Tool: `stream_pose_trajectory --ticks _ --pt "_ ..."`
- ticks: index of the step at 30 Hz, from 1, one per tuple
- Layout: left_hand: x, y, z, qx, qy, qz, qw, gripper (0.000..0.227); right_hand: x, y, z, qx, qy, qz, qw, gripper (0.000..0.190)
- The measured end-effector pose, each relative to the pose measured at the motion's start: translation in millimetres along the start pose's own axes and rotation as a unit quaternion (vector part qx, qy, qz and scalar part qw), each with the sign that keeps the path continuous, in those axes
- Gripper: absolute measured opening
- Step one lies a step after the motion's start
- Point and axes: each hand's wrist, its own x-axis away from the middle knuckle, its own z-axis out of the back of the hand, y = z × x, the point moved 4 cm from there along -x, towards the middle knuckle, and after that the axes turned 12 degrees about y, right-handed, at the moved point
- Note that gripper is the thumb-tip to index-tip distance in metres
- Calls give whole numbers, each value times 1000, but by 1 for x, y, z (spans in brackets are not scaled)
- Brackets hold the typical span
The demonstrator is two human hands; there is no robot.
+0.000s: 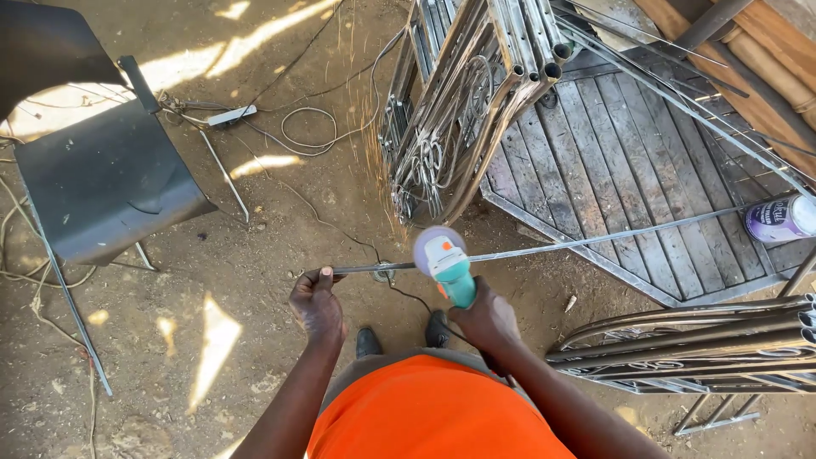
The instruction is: Using a handheld angle grinder to smooth the surface of long metal rods.
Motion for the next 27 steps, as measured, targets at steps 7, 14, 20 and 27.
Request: stream_pose_trajectory --ticks 7,14,20,27 --pt "0 -13 0 -15 0 3 1000 12 21 -19 6 5 -7 2 1000 53" --pt "-8 -16 8 -4 -5 0 1000 11 1 13 5 39 9 -24 999 61" --pt "-1 -8 15 -18 -9 -15 1000 10 -58 114 7 60 64 -96 991 73" --pt "1 -2 11 -3 -39 -15 999 11 -27 66 13 21 38 -90 995 74"
